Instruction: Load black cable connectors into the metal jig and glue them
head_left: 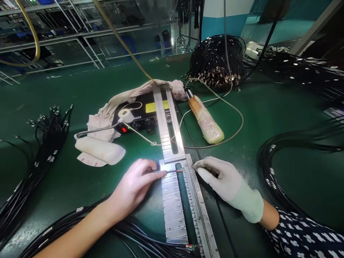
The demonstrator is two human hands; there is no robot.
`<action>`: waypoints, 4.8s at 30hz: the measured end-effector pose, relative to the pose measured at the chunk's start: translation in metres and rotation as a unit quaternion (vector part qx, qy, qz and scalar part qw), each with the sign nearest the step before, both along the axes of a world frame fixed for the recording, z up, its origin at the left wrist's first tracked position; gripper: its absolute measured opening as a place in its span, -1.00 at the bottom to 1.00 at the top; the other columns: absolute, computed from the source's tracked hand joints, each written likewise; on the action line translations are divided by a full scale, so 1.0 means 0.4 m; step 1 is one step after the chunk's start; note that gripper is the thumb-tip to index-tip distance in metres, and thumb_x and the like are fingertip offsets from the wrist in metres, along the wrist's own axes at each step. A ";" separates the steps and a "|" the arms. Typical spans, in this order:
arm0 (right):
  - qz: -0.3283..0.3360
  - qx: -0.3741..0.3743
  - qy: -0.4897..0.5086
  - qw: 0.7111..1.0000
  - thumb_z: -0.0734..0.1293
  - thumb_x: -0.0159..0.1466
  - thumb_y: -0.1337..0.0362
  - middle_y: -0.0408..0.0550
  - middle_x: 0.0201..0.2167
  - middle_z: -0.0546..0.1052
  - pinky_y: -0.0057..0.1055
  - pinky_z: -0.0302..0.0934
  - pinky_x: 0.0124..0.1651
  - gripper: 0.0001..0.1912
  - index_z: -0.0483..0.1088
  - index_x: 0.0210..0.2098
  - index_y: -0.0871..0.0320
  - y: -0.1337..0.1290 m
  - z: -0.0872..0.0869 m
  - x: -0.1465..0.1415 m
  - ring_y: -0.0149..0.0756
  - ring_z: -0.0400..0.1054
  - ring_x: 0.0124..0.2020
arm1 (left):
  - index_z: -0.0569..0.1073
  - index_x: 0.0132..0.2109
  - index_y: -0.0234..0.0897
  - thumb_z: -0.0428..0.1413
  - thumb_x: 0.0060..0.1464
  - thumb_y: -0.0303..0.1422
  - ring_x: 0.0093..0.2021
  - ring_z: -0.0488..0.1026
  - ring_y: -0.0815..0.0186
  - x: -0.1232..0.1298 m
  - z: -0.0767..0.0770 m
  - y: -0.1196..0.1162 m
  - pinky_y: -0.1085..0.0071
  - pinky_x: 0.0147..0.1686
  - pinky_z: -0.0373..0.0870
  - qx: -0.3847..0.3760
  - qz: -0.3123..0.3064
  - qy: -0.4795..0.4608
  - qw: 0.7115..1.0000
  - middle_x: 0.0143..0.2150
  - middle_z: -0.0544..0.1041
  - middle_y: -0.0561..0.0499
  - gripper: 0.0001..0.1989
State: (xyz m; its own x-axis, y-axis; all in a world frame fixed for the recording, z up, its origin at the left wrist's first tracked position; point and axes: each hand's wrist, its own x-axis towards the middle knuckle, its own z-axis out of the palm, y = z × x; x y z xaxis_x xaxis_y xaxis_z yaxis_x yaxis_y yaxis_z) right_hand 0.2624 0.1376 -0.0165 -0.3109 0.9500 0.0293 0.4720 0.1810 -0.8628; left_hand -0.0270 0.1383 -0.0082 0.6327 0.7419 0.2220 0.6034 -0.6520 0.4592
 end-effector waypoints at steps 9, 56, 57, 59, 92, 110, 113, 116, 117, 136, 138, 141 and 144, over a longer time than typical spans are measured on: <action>-0.017 0.005 -0.005 1.000 0.24 0.32 0.26 -0.14 -0.26 0.57 -0.35 0.34 -0.18 -0.82 0.50 -0.22 0.05 0.005 -0.001 -0.010 -0.27 0.44 -0.25 | 0.36 0.15 -0.25 -0.15 0.30 -0.47 -0.33 0.25 0.26 0.016 -0.011 -0.061 0.32 -0.37 0.16 0.118 0.039 0.155 0.980 -0.29 0.43 -0.06 -0.64; -0.034 0.017 0.027 0.999 0.26 0.29 0.30 -0.04 0.04 0.38 -0.24 0.36 -0.09 -0.65 0.30 0.08 0.04 -0.086 -0.021 -0.017 -0.38 0.38 -0.32 | 0.31 -0.21 -0.20 -0.08 0.30 -0.40 -0.22 0.32 0.32 0.025 0.066 -0.247 0.41 -0.22 0.33 -0.260 0.067 -0.021 0.963 -0.24 0.38 0.03 -0.89; -0.032 0.015 0.034 0.999 0.26 0.29 0.31 -0.05 0.04 0.37 -0.24 0.37 -0.10 -0.66 0.31 0.07 0.04 -0.085 -0.020 -0.018 -0.38 0.37 -0.32 | 0.31 -0.20 -0.19 -0.08 0.31 -0.40 -0.25 0.33 0.34 0.023 0.062 -0.240 0.44 -0.25 0.32 -0.247 0.080 -0.041 0.965 -0.26 0.38 0.05 -0.90; -0.030 0.008 0.052 0.998 0.26 0.29 0.33 -0.07 0.05 0.36 -0.27 0.38 -0.13 -0.67 0.32 0.05 0.02 -0.085 -0.021 -0.017 -0.40 0.36 -0.34 | 0.31 -0.16 -0.19 -0.06 0.30 -0.42 -0.27 0.33 0.37 0.022 0.049 -0.226 0.48 -0.28 0.31 -0.196 0.108 -0.074 0.972 -0.27 0.38 0.06 -0.92; 0.085 0.119 -0.074 0.986 0.19 0.34 0.40 -0.01 0.21 0.30 -0.06 0.26 0.18 -0.68 0.44 0.01 0.04 -0.089 0.000 -0.007 -0.11 0.28 0.14 | 0.37 0.18 -0.10 -0.12 0.24 -0.55 -0.17 0.34 0.22 0.012 -0.003 -0.178 0.30 -0.21 0.28 0.100 0.073 0.110 0.986 -0.14 0.43 -0.09 -0.55; 0.016 0.060 -0.008 0.998 0.23 0.30 0.39 -0.05 0.06 0.43 -0.17 0.29 0.13 -0.78 0.46 -0.14 0.05 -0.122 0.000 0.002 -0.19 0.35 0.08 | 0.31 -0.13 -0.16 -0.09 0.31 -0.48 -0.18 0.32 0.33 0.003 0.080 -0.259 0.45 -0.19 0.31 -0.201 0.038 -0.024 0.979 -0.18 0.35 0.03 -0.86; 0.018 0.061 0.023 0.998 0.22 0.30 0.40 -0.04 0.05 0.43 -0.16 0.28 0.15 -0.75 0.45 -0.11 0.05 -0.113 -0.001 0.001 -0.19 0.33 0.10 | 0.31 -0.13 -0.17 -0.05 0.29 -0.47 -0.18 0.32 0.31 0.012 0.063 -0.240 0.41 -0.18 0.30 -0.124 0.103 -0.041 0.986 -0.20 0.35 0.03 -0.90; 0.016 0.064 0.045 0.997 0.20 0.29 0.44 -0.05 0.03 0.45 -0.16 0.24 0.19 -0.71 0.44 -0.09 0.06 -0.107 -0.006 0.003 -0.20 0.32 0.11 | 0.32 -0.07 -0.18 -0.01 0.26 -0.44 -0.10 0.32 0.23 0.061 0.047 -0.215 0.28 -0.09 0.27 -0.059 0.108 0.002 0.992 -0.14 0.39 -0.02 -0.88; 0.014 0.065 0.050 0.997 0.18 0.29 0.45 -0.05 0.03 0.45 -0.16 0.23 0.20 -0.69 0.43 -0.08 0.06 -0.107 -0.007 0.004 -0.21 0.31 0.11 | 0.32 -0.02 -0.19 0.00 0.26 -0.42 -0.07 0.32 0.20 0.086 0.043 -0.207 0.24 -0.06 0.26 -0.046 0.096 0.008 0.994 -0.10 0.41 -0.05 -0.84; 0.068 0.068 0.028 0.995 0.37 0.16 0.33 -0.12 -0.37 0.50 -0.30 0.26 -0.15 -0.89 0.50 -0.29 0.09 -0.128 0.012 0.000 -0.27 0.36 -0.30 | 0.41 -0.15 -0.14 0.05 0.24 -0.41 -0.26 0.41 0.31 0.169 0.152 -0.240 0.42 -0.28 0.37 -0.135 0.106 -0.159 0.972 -0.26 0.48 0.05 -0.92; 0.100 0.069 0.024 0.992 0.40 0.13 0.34 -0.15 -0.43 0.50 -0.31 0.25 -0.15 -0.93 0.51 -0.35 0.09 -0.131 0.012 -0.003 -0.28 0.37 -0.33 | 0.45 -0.11 -0.09 0.04 0.25 -0.39 -0.19 0.41 0.27 0.152 0.183 -0.268 0.37 -0.22 0.38 -0.157 0.035 -0.086 0.983 -0.20 0.47 0.02 -0.86; 0.118 0.037 0.060 0.990 0.31 0.24 0.36 -0.14 -0.34 0.57 -0.41 0.30 -0.23 -0.86 0.51 -0.26 0.11 -0.127 0.016 0.005 -0.34 0.43 -0.33 | 0.43 -0.01 -0.09 0.00 0.27 -0.39 -0.12 0.39 0.23 0.153 0.170 -0.276 0.31 -0.14 0.37 -0.142 0.018 -0.006 0.990 -0.13 0.47 -0.02 -0.80; 0.128 0.012 0.090 0.988 0.24 0.29 0.38 -0.09 -0.24 0.60 -0.45 0.36 -0.20 -0.80 0.48 -0.17 0.16 -0.121 0.022 0.018 -0.34 0.49 -0.25 | 0.38 -0.01 -0.21 0.03 0.26 -0.34 -0.08 0.36 0.18 0.186 0.104 -0.240 0.22 -0.08 0.35 -0.078 0.073 0.011 0.994 -0.10 0.47 -0.08 -0.82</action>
